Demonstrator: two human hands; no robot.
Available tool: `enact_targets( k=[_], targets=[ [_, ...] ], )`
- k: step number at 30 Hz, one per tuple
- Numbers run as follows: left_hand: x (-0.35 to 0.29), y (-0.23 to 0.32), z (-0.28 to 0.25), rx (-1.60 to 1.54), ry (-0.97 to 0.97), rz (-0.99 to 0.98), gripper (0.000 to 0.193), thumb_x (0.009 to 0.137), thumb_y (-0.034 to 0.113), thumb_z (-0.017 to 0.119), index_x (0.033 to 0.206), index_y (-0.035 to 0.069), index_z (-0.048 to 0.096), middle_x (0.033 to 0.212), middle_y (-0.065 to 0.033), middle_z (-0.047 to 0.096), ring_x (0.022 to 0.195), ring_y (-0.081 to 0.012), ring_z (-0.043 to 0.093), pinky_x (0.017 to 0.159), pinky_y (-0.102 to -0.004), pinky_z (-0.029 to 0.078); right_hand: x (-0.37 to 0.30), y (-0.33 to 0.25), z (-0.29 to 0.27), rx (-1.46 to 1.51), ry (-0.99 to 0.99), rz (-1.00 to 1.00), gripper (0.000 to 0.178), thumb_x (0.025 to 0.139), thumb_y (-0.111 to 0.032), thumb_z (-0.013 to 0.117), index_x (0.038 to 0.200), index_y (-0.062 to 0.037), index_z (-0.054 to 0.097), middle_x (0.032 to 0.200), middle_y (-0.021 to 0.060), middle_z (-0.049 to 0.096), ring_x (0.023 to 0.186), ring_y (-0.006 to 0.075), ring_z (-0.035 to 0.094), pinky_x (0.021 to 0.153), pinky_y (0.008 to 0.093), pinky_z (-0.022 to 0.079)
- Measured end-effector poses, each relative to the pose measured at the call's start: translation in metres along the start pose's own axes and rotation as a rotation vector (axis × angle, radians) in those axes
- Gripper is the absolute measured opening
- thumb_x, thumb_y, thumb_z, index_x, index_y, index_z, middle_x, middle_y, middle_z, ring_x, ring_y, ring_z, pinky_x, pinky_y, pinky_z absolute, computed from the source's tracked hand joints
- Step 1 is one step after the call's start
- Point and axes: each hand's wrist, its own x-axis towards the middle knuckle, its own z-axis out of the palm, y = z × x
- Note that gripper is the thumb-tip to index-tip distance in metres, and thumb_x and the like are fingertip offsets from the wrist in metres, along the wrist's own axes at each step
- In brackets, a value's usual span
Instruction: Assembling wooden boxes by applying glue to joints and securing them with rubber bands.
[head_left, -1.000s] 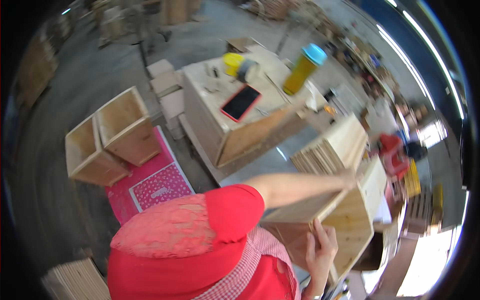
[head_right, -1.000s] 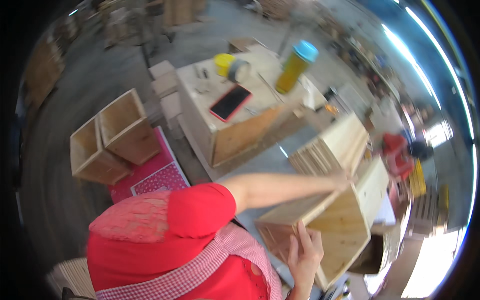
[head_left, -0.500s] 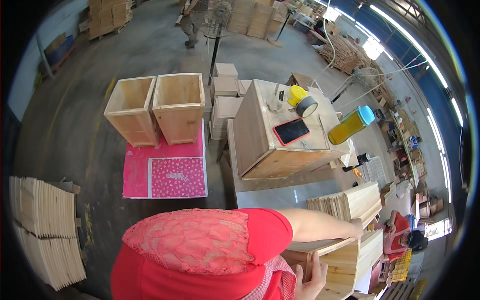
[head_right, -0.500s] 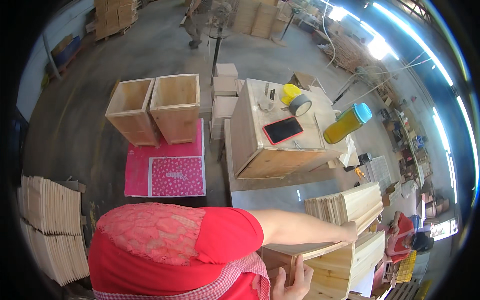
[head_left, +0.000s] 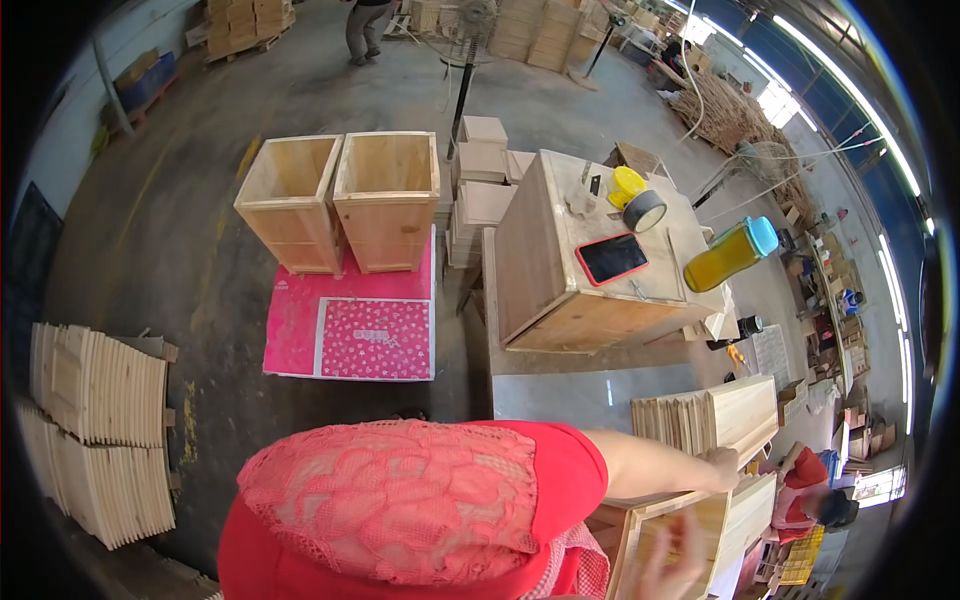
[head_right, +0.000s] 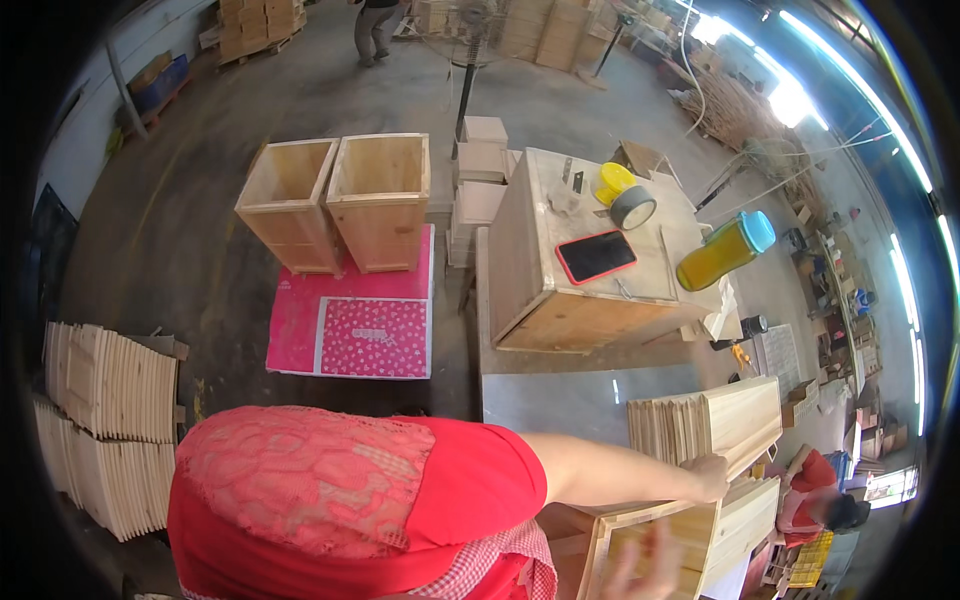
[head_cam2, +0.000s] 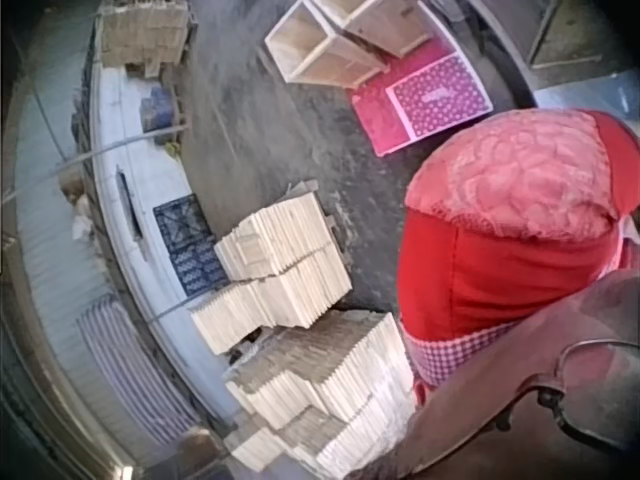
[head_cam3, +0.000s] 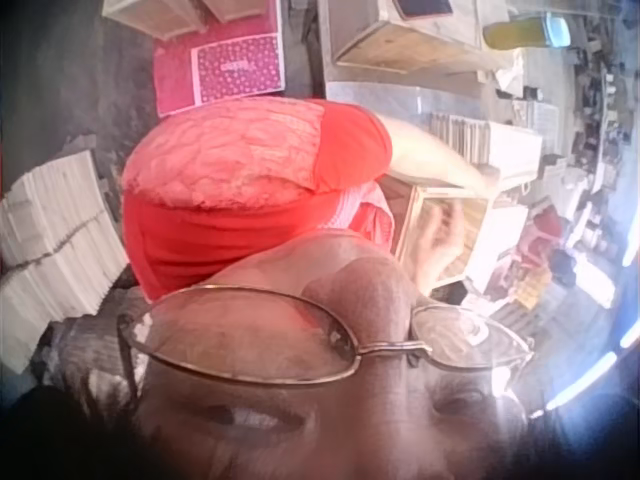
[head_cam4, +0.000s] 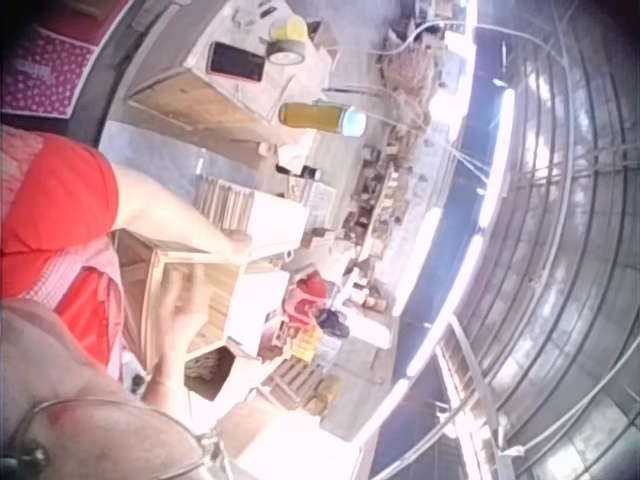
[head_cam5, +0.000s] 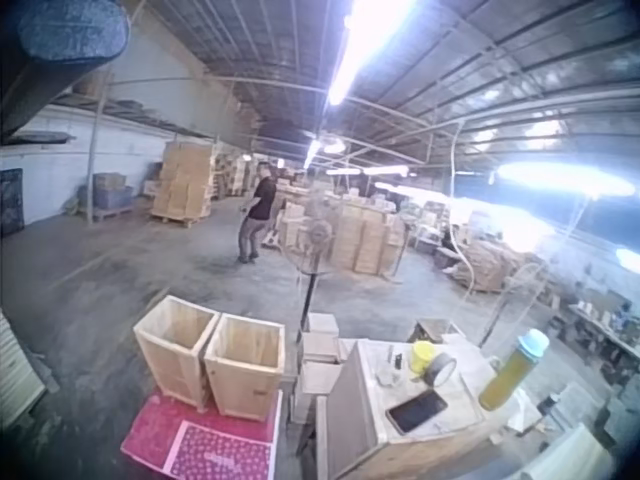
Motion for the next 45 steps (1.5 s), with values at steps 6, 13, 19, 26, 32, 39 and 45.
enact_targets(
  k=[6, 13, 19, 26, 32, 39, 45],
  targets=[
    [-0.003, 0.002, -0.022, 0.027, -0.224, 0.052, 0.032, 0.087, 0.022, 0.069, 0.11, -0.001, 0.073, 0.112, -0.0222, 0.073, 0.107, -0.037, 0.072, 0.089, -0.0468, 0.057, 0.079, 0.043, -0.037, -0.09, 0.086, -0.163, 0.04, 0.094, 0.001, 0.059, 0.134, 0.001, 0.061, 0.106, 0.0167, 0.063, 0.089, 0.0255, 0.062, 0.078, 0.0358, 0.051],
    [0.001, 0.0, -0.014, -0.017, -0.231, 0.055, 0.039, 0.083, 0.015, 0.066, 0.116, -0.006, 0.069, 0.115, -0.0256, 0.072, 0.109, -0.0397, 0.071, 0.092, -0.0471, 0.056, 0.18, -0.124, -0.062, -0.16, -0.038, -0.71, 0.083, 0.083, 0.013, 0.058, 0.159, -0.0174, 0.04, 0.104, 0.021, 0.066, 0.089, 0.0379, 0.064, 0.083, 0.0452, 0.052],
    [0.02, -0.01, 0.001, 0.009, -0.241, 0.079, 0.042, 0.081, 0.011, 0.065, 0.117, -0.009, 0.068, 0.118, -0.0281, 0.07, 0.111, -0.0414, 0.07, 0.094, -0.0491, 0.055, 0.228, -0.227, -0.096, 0.458, 0.504, -1.17, 0.052, 0.099, 0.003, 0.054, 0.15, -0.0061, 0.049, 0.101, 0.0098, 0.067, 0.084, 0.0152, 0.064, 0.078, 0.0302, 0.054],
    [0.027, -0.023, 0.002, -0.042, -0.175, 0.137, 0.038, 0.082, 0.014, 0.067, 0.112, -0.007, 0.068, 0.116, -0.0278, 0.069, 0.109, -0.04, 0.068, 0.093, -0.0481, 0.054, 0.252, -0.158, 0.037, -0.036, -0.082, -0.922, 0.027, 0.089, -0.015, 0.074, 0.114, -0.0057, 0.073, 0.076, 0.0136, 0.071, 0.066, 0.028, 0.069, 0.064, 0.0391, 0.054],
    [0.026, -0.021, -0.006, -0.029, -0.109, 0.166, 0.034, 0.081, 0.014, 0.066, 0.108, -0.006, 0.068, 0.111, -0.0268, 0.069, 0.105, -0.0387, 0.068, 0.09, -0.0478, 0.053, 0.283, -0.048, 0.092, -0.169, -0.525, -0.466, 0.033, 0.087, -0.019, 0.074, 0.112, 0.0022, 0.073, 0.096, 0.0244, 0.074, 0.094, 0.0398, 0.071, 0.086, 0.0455, 0.056],
    [0.025, -0.027, -0.004, -0.023, -0.058, 0.189, 0.029, 0.08, 0.014, 0.065, 0.102, -0.005, 0.068, 0.105, -0.0255, 0.069, 0.1, -0.0373, 0.068, 0.086, -0.0473, 0.053, 0.288, -0.045, 0.118, 0.163, -0.601, -0.438, 0.043, 0.091, -0.023, 0.072, 0.124, 0.0039, 0.069, 0.104, 0.0277, 0.074, 0.099, 0.038, 0.073, 0.091, 0.0412, 0.056],
    [0.022, -0.028, 0.0, -0.027, -0.025, 0.217, 0.025, 0.08, 0.013, 0.065, 0.098, -0.003, 0.068, 0.1, -0.0244, 0.069, 0.095, -0.0361, 0.068, 0.083, -0.047, 0.052, 0.283, -0.045, 0.107, 0.175, -0.719, -0.292, 0.043, 0.093, -0.02, 0.072, 0.126, 0.0072, 0.067, 0.096, 0.0262, 0.075, 0.08, 0.0292, 0.077, 0.076, 0.0376, 0.059]
  ],
)
